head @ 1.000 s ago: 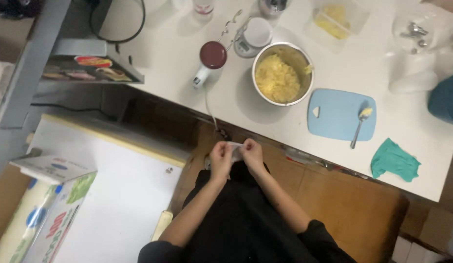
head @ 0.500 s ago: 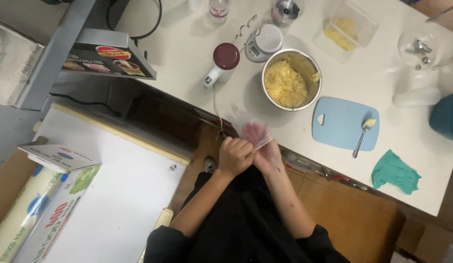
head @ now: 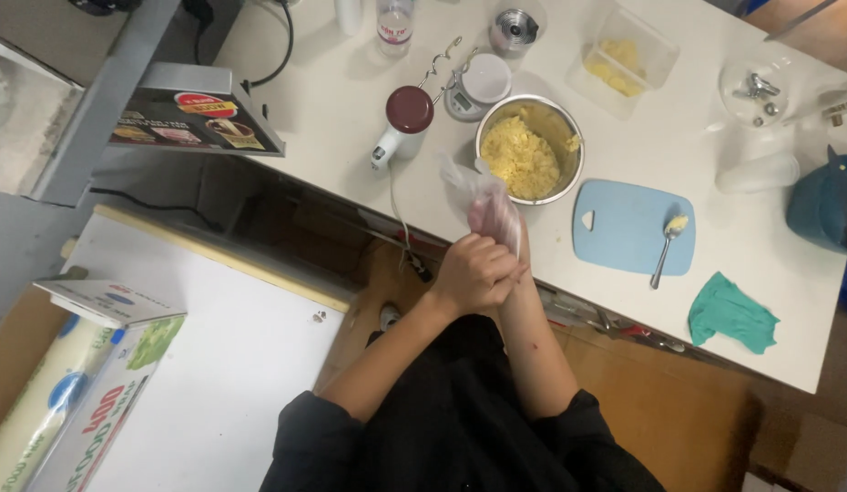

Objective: Mixing dough in a bowl using a hand mixer and then kneading it by hand.

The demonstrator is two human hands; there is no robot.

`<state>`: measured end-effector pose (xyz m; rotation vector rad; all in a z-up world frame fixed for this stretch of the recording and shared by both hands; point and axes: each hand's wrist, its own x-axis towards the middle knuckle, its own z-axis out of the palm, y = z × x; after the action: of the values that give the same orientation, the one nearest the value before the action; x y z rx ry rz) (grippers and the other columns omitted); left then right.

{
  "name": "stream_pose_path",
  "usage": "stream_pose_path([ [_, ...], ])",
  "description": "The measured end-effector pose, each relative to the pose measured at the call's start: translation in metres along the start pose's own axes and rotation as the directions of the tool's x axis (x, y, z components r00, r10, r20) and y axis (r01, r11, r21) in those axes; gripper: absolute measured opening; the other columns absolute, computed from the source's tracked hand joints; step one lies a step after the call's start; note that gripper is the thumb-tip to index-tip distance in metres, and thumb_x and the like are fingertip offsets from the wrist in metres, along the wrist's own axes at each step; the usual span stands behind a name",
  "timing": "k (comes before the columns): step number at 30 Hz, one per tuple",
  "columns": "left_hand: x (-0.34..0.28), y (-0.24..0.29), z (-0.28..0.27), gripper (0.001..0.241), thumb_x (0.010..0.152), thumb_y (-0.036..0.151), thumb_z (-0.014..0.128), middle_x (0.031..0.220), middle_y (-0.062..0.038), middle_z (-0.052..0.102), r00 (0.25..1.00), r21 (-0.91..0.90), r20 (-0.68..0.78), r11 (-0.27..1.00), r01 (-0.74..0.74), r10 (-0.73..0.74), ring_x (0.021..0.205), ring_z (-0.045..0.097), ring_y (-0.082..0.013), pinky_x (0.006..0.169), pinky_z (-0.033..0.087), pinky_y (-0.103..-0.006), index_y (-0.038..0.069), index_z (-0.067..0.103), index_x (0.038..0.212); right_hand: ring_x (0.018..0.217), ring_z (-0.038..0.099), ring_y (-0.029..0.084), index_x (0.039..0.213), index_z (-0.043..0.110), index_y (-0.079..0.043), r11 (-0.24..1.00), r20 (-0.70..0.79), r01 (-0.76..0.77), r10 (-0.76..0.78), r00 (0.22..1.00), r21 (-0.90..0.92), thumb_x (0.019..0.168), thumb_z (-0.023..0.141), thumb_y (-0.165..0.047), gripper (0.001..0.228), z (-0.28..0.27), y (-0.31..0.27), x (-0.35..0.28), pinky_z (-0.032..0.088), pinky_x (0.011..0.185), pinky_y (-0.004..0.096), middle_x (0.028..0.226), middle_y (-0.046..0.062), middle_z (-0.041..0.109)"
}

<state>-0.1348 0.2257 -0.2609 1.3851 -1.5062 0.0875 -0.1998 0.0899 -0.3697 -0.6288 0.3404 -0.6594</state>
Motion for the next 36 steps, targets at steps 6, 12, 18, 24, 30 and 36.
stream_pose_path([
  [6, -0.002, 0.001, 0.010, 0.029, 0.091, 0.023, 0.074, 0.069, -0.003, 0.057, 0.999, 0.060, 0.035, 0.998, -0.017, 0.015, 0.069, 0.058, -0.0236, 0.066, 0.045, -0.0389, 0.011, 0.058, 0.069, 0.096, 0.057, 0.013, 0.121, 0.059, -0.012, 0.997, -0.233, -0.048, 0.061, 0.971, 0.060, 0.106, 0.054, -0.042, 0.034, -0.010, 0.004, 0.009, 0.050, 0.087, 0.028, 0.107, -0.001, 0.060],
  [12, 0.001, 0.000, 0.010, 0.026, 0.092, 0.023, 0.074, 0.073, -0.002, 0.062, 0.994, 0.080, 0.084, 0.994, -0.079, 0.073, 0.071, 0.060, -0.0224, 0.068, 0.047, -0.0371, 0.011, 0.063, 0.072, 0.099, 0.058, 0.022, 0.127, 0.058, -0.011, 0.974, 0.103, -0.012, -0.011, 0.995, 0.226, 0.106, 0.056, -0.054, 0.048, -0.030, 0.001, 0.021, 0.047, 0.092, 0.041, 0.106, 0.005, 0.060],
  [18, 0.012, 0.020, 0.006, 0.009, 0.088, 0.019, 0.073, 0.074, -0.001, 0.064, 0.990, 0.049, 0.064, 0.991, -0.126, 0.122, 0.072, 0.062, -0.0197, 0.067, 0.048, -0.0357, 0.015, 0.072, 0.080, 0.127, 0.056, 0.020, 0.144, 0.055, -0.022, 0.958, 0.167, 0.041, -0.092, 0.982, 0.285, 0.100, 0.059, -0.037, 0.046, 0.083, -0.052, -0.011, 0.040, 0.117, 0.043, 0.137, 0.001, 0.060],
  [24, 0.011, 0.009, 0.025, 0.016, 0.093, 0.019, 0.073, 0.079, -0.003, 0.067, 0.985, 0.029, 0.085, 0.988, -0.151, 0.148, 0.071, 0.064, -0.0193, 0.067, 0.050, -0.0357, 0.012, 0.070, 0.079, 0.138, 0.044, 0.026, 0.152, 0.049, -0.015, 0.893, 0.032, 0.150, -0.180, 0.983, 0.425, 0.110, 0.057, -0.036, 0.048, 0.041, -0.048, 0.025, 0.034, 0.120, 0.049, 0.148, 0.006, 0.051],
  [30, 0.014, 0.034, 0.034, 0.025, 0.093, 0.020, 0.071, 0.068, -0.006, 0.062, 0.979, -0.048, 0.125, 0.986, -0.159, 0.164, 0.067, 0.064, -0.0235, 0.066, 0.051, -0.0387, 0.009, 0.065, 0.071, 0.155, 0.037, 0.022, 0.156, 0.047, -0.032, 0.933, 0.338, 0.113, -0.234, 0.912, 0.342, 0.110, 0.048, -0.029, 0.046, 0.067, -0.077, 0.034, 0.028, 0.132, 0.056, 0.163, -0.002, 0.046],
  [36, 0.018, 0.031, 0.028, 0.028, 0.094, 0.020, 0.070, 0.068, -0.008, 0.060, 0.981, -0.121, 0.106, 0.981, -0.149, 0.162, 0.066, 0.062, -0.0254, 0.064, 0.050, -0.0401, 0.008, 0.061, 0.071, 0.159, 0.030, 0.033, 0.165, 0.032, -0.022, 0.723, 0.092, 0.184, -0.324, 0.941, 0.665, 0.109, 0.033, -0.058, 0.067, 0.038, -0.094, 0.055, 0.026, 0.130, 0.066, 0.170, 0.009, 0.034],
])
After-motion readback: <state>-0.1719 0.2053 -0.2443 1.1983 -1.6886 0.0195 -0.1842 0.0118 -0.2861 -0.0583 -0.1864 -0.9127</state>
